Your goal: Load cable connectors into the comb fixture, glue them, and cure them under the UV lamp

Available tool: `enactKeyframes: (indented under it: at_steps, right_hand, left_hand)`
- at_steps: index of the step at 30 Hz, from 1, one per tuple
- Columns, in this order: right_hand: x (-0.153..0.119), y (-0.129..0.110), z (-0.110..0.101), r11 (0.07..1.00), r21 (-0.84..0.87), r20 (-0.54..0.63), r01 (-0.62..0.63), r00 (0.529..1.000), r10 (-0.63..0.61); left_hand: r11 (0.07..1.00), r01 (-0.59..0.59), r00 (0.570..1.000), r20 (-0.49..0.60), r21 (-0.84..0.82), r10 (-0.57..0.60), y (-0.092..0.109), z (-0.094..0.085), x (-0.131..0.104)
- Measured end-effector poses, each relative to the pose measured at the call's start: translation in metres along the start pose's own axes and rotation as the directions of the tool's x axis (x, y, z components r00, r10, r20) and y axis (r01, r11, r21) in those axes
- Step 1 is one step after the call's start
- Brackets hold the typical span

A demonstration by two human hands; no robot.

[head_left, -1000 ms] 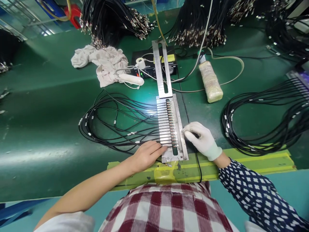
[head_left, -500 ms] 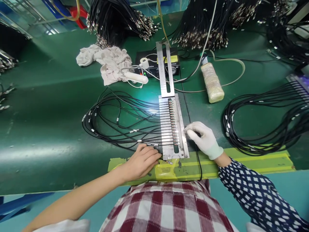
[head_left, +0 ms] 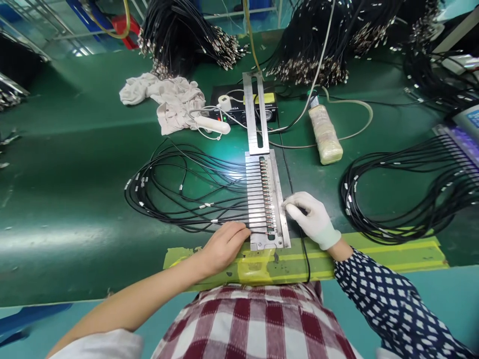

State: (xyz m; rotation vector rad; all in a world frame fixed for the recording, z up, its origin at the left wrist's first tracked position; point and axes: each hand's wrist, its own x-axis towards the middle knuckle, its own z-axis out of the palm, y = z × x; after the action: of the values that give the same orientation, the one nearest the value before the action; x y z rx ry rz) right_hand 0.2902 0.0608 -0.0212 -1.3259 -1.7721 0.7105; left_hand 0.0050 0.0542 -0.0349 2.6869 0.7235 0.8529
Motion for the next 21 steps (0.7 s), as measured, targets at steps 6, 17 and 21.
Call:
enactKeyframes:
  at_steps: [6,17,21]
  right_hand:
    - [0.001,-0.003,0.000,1.000,0.001,-0.005,0.001,1.000,-0.001]
    - [0.001,-0.001,0.000,1.000,0.016,0.001,-0.014,1.000,0.014]
    - [0.000,0.000,-0.001,1.000,0.019,-0.004,-0.002,1.000,0.002]
  left_hand:
    - [1.000,-0.027,1.000,0.016,-0.002,0.027,0.001,0.001,0.007]
    - [0.992,-0.055,0.998,0.036,-0.111,0.059,0.000,0.004,0.004]
    - [0.998,-0.007,0.998,0.065,0.069,0.003,0.006,-0.001,-0.003]
